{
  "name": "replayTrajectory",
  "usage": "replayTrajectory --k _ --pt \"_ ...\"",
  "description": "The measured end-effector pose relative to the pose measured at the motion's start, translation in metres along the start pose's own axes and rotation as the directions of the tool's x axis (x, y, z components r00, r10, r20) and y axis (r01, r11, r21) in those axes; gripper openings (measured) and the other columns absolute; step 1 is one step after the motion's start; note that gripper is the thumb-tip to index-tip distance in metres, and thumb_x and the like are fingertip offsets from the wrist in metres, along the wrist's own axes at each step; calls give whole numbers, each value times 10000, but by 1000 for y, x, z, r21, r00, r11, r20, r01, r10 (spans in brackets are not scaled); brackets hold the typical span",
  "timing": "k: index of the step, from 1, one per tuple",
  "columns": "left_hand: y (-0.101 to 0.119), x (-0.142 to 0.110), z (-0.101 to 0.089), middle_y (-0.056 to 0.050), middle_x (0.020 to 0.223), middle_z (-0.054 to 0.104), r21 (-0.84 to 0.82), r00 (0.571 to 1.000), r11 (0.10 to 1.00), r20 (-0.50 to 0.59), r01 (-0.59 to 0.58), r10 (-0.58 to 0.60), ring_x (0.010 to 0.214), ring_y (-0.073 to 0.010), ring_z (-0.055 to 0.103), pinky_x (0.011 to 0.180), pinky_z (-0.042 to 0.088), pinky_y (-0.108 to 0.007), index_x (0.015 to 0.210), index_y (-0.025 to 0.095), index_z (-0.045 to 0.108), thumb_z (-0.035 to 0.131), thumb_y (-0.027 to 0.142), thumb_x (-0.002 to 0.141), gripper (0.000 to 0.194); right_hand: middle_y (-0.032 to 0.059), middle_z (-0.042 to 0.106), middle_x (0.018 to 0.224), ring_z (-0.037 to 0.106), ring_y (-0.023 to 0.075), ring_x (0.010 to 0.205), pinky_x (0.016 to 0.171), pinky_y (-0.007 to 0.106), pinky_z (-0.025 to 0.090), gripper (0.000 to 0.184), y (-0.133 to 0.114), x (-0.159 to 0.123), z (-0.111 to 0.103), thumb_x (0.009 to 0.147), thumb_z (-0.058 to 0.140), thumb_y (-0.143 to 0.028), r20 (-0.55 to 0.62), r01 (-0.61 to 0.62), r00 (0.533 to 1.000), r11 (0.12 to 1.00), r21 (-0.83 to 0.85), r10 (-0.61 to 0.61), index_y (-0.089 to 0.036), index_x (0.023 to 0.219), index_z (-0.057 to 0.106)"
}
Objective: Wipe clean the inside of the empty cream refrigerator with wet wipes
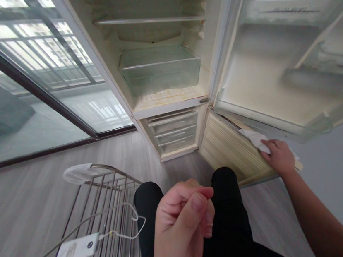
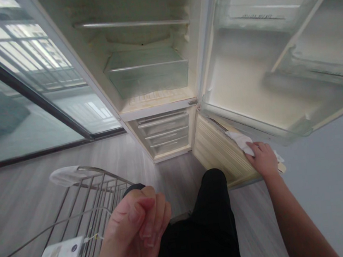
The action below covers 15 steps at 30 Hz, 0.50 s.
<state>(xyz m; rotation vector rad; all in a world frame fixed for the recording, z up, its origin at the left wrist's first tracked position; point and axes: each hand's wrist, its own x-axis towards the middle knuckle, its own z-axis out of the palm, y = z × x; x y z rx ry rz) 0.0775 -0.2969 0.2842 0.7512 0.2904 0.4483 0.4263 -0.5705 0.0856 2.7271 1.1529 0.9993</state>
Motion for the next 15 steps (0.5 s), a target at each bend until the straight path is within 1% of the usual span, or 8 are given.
replayTrajectory --k 7,15 --pt "2 -2 0 40 553 410 1 999 1000 34 -3 3 505 -62 396 471 279 -223 809 220 766 739 390 883 187 118 677 1046 569 266 907 837 358 479 386 2 -1 2 981 568 -393 -17 14 1000 1000 -13 -14 -135 1235 702" --pt "3 -3 2 34 543 399 5 1000 1000 0 5 -5 488 -67 389 474 264 -253 787 241 777 771 399 853 172 132 678 1064 570 271 927 847 369 478 399 1 -1 2 979 561 -393 -12 -4 1000 1000 9 4 -130 1244 702"
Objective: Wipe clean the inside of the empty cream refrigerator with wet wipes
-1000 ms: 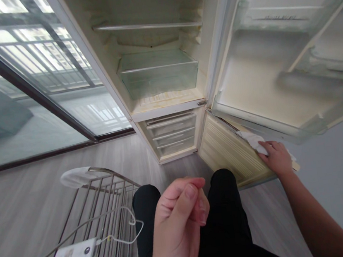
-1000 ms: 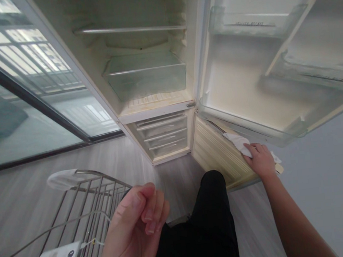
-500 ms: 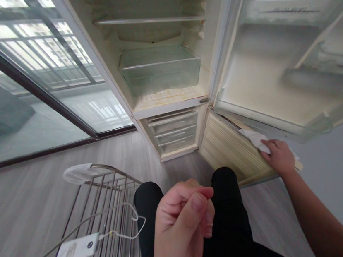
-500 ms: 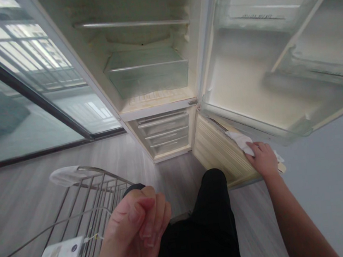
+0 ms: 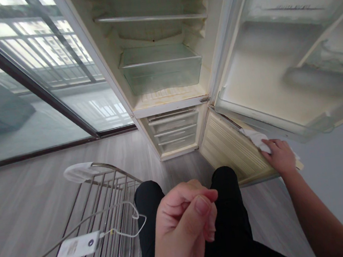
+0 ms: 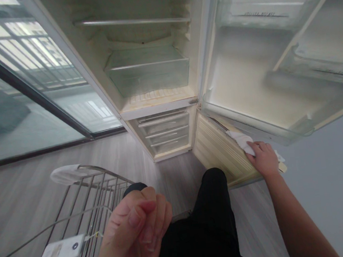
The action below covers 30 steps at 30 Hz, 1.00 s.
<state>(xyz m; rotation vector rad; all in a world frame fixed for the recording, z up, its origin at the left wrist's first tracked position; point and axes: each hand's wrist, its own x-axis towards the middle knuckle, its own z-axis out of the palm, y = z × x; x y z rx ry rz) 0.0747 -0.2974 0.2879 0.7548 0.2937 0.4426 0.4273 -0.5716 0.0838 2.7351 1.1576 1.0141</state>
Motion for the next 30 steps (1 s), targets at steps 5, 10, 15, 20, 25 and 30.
replayTrajectory --k 5,10,15,20,25,30 --pt "-1 -1 -2 31 541 401 12 1000 1000 -7 3 -3 482 -68 385 463 243 -262 765 249 774 776 399 847 170 131 679 1053 568 271 914 844 371 479 403 -1 1 -1 982 553 -401 1 -1 1000 1000 -7 1 -129 1237 705" --pt "0 0 0 39 535 390 15 1000 1000 -7 6 -6 481 -66 378 475 242 -268 789 248 775 771 386 852 151 139 680 1074 575 276 936 859 378 479 412 -1 1 -1 986 537 -406 33 -11 999 1000 4 11 -128 1245 696" --pt "0 3 1 44 580 419 -23 1000 1000 10 -14 14 488 -55 381 471 239 -256 757 226 723 792 371 837 179 137 678 1056 576 273 925 852 374 484 415 0 0 0 984 550 -417 21 -2 1000 1000 1 2 -129 1240 704" --pt "-6 6 -9 49 577 438 -17 994 1000 107 -19 21 505 -65 388 497 259 -254 678 207 608 820 344 815 287 133 680 1061 573 273 925 848 374 487 412 1 0 0 982 557 -411 20 -6 1000 1000 8 5 -126 1242 702" --pt "-17 6 -43 25 468 409 285 955 956 295 -72 -16 493 -94 395 551 303 -272 618 191 588 591 508 975 477 143 674 1079 565 276 928 848 384 485 420 -1 1 -1 982 544 -408 43 -24 999 999 40 22 -126 1254 694" --pt "-44 10 -87 -23 621 549 711 968 687 247 -149 -45 605 -124 510 621 352 -268 670 175 596 508 494 1010 474 137 677 1089 566 281 940 853 394 490 420 4 -1 3 989 525 -408 52 -17 999 998 65 13 -138 1275 674"
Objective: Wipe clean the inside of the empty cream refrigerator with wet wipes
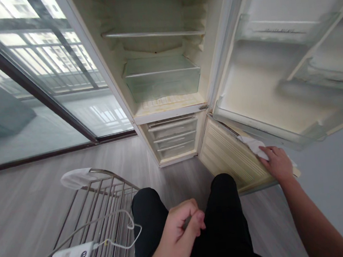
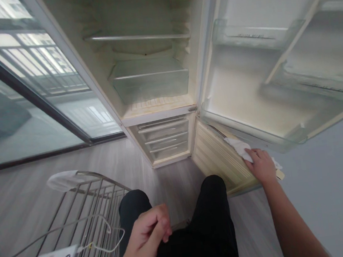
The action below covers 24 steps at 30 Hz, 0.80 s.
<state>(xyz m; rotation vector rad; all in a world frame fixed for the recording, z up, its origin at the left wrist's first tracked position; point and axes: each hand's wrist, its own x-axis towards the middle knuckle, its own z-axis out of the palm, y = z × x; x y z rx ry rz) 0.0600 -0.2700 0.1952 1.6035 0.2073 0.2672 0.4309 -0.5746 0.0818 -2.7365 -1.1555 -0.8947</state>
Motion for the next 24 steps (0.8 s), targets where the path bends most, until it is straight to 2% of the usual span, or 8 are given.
replayTrajectory --k 4,7,9,11,14,17,20,24 --pt "-46 -8 -4 -15 648 535 106 994 991 -79 86 -78 654 -137 506 664 373 -274 632 179 501 512 513 997 495 132 696 1051 599 285 961 883 405 494 373 1 4 -6 992 500 -367 -60 -69 995 990 121 76 -148 1235 681" --pt "-70 -14 -10 -6 655 519 97 983 983 -115 157 -145 659 -137 484 663 372 -277 644 177 502 534 546 978 498 140 710 1036 626 283 972 891 407 487 361 -24 15 -24 984 513 -390 -154 -187 956 924 333 249 -152 1179 702" --pt "-77 -13 -12 0 713 547 54 973 976 -106 209 -203 699 -141 505 685 394 -273 779 175 601 599 548 943 408 137 715 1050 638 272 963 861 390 485 382 -62 27 -39 983 516 -443 -97 -258 927 804 536 363 -167 1156 716" --pt "-80 -6 -11 -13 826 620 7 966 967 -45 256 -255 786 -159 566 747 441 -283 1014 184 670 669 546 899 380 94 711 927 630 232 823 749 349 478 432 -114 39 -56 993 495 -515 107 -376 882 548 747 458 -187 1149 728" --pt "-80 13 -5 -103 1129 708 -65 958 956 19 286 -285 1027 -233 648 918 488 -356 1264 191 657 745 548 835 565 66 679 826 604 203 739 658 314 450 476 -198 56 -77 977 497 -595 425 -470 868 148 870 258 -195 979 755" --pt "-76 33 0 -153 1325 680 -171 951 951 -134 256 -280 1206 -314 627 1082 445 -443 1294 178 676 806 535 773 645 84 676 1102 630 214 1005 869 328 474 397 -258 69 -95 953 576 -549 351 -351 936 29 936 -1 -205 871 759" --pt "-68 43 -3 -139 1267 723 -250 914 947 -301 200 -273 1206 -338 639 1117 432 -442 1164 156 742 823 526 750 561 51 643 901 589 162 824 747 283 448 459 -281 78 -108 958 563 -574 364 -370 928 -75 926 -83 -185 751 689" --pt "-65 43 -15 -124 1125 771 -360 873 926 -408 114 -266 1068 -322 691 1011 503 -404 1125 128 752 834 509 736 550 -8 538 626 439 110 579 555 245 337 543 -285 87 -117 878 614 -685 501 -526 850 -242 815 -163 -177 687 617"
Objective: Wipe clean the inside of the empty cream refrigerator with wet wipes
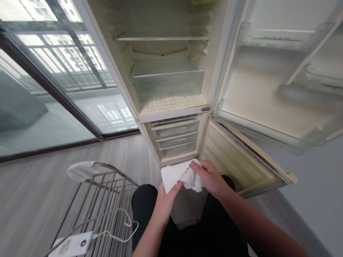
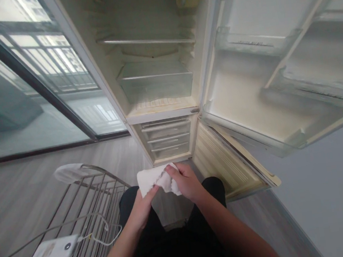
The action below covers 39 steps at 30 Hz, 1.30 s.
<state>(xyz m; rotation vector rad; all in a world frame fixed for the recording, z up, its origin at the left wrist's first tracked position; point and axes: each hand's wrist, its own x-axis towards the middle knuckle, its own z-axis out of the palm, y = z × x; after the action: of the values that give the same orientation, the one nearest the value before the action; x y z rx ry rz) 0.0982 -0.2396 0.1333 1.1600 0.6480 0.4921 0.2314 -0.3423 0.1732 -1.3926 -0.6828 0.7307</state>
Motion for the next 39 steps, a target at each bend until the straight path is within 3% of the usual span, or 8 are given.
replayTrajectory --k 12,17,21,27,31,33,35,39 --pt "9 10 8 -89 984 755 -291 996 956 -66 36 -58 874 -199 679 747 515 -266 1032 115 721 825 481 763 467 6 631 742 509 119 656 611 237 384 469 26 -5 11 880 669 -628 -62 -87 993 974 208 102 -160 858 693" --pt "7 16 5 22 675 598 53 998 998 -51 -26 28 597 -98 488 573 381 -228 793 151 622 801 574 739 463 8 704 918 613 138 766 682 234 474 505 34 -10 15 698 883 -464 6 -148 989 969 200 150 -188 1067 677" --pt "12 18 -3 66 595 420 492 951 825 21 -277 307 592 -84 393 591 327 -226 663 185 452 758 534 804 485 18 713 898 625 146 777 690 240 483 472 51 -11 17 683 881 -436 36 -184 983 965 185 181 -170 1029 703" --pt "19 24 -12 -34 900 676 345 935 938 342 -32 -94 798 -162 604 694 479 -266 1054 152 616 742 564 815 492 11 680 783 545 115 658 616 229 427 428 65 -8 11 781 762 -554 -48 -123 990 980 154 132 -157 934 721" --pt "13 29 -14 -83 1020 713 351 923 933 380 -80 -64 865 -201 649 755 519 -305 1156 143 642 667 560 880 501 24 653 808 544 137 703 631 249 429 356 74 -8 3 848 684 -521 -132 -37 991 999 -14 35 -171 915 696" --pt "10 32 -12 -85 990 707 468 948 860 315 -202 52 877 -219 658 782 526 -327 1121 146 628 610 549 920 451 46 657 932 579 166 846 757 283 471 285 81 -11 1 850 695 -446 -325 89 934 979 -184 -146 -190 974 682" --pt "8 35 -8 -90 956 691 686 943 651 287 -324 167 898 -241 666 814 523 -354 1093 154 611 530 483 975 358 52 647 993 584 176 929 863 310 474 251 88 -18 3 858 703 -410 -417 161 868 948 -274 -268 -207 1003 668" --pt "1 37 8 -147 1161 661 877 891 154 452 -454 52 1037 -309 675 852 525 -425 1232 182 590 418 197 981 305 39 662 925 610 174 817 745 305 509 454 103 -29 18 847 668 -643 -130 -61 988 982 180 85 -222 1013 644"
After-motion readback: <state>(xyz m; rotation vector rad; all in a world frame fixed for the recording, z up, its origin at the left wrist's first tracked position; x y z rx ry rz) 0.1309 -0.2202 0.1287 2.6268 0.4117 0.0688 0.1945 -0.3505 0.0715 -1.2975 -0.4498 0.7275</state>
